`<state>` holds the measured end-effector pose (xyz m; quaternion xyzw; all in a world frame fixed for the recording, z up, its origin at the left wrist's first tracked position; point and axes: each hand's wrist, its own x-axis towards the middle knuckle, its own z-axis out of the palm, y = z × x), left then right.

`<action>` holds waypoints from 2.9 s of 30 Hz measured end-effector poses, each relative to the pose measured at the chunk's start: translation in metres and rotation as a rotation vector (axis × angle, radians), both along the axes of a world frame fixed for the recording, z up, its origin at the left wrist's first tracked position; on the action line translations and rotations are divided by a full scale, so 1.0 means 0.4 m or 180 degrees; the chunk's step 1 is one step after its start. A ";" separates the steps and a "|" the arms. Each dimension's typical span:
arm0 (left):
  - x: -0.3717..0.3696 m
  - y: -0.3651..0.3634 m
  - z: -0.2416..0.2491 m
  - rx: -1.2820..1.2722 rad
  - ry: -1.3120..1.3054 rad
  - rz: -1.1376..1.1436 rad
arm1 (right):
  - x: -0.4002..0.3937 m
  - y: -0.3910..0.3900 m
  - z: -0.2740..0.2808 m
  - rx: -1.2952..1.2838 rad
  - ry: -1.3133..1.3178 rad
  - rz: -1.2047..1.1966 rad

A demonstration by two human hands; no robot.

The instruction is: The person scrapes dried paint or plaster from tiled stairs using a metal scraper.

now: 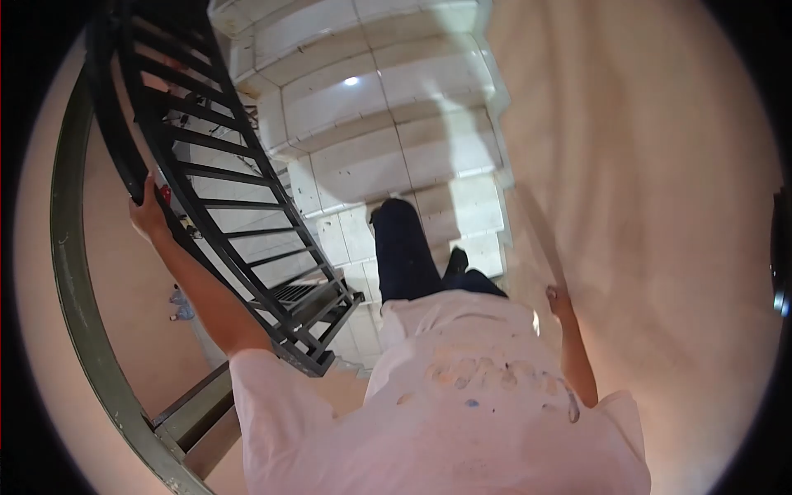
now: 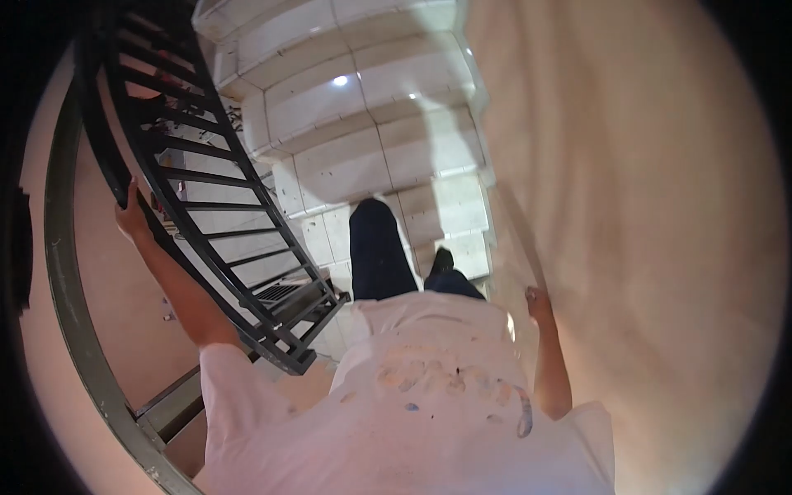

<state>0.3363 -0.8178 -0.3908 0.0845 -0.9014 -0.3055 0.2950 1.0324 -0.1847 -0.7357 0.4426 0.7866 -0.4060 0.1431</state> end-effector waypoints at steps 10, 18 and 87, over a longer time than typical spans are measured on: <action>-0.055 -0.011 0.007 -0.0049 0.0036 -0.0065 | 0.372 -0.361 -0.019 -0.0624 -0.0511 -0.1656; -0.082 -0.077 0.027 0.1533 -0.1109 -0.0966 | 0.467 -0.517 -0.095 -0.0932 -0.0664 -0.2094; 0.088 1.180 -0.226 0.1580 -0.1310 -0.4826 | 0.403 -0.823 -0.241 -0.0713 -0.1285 -0.3695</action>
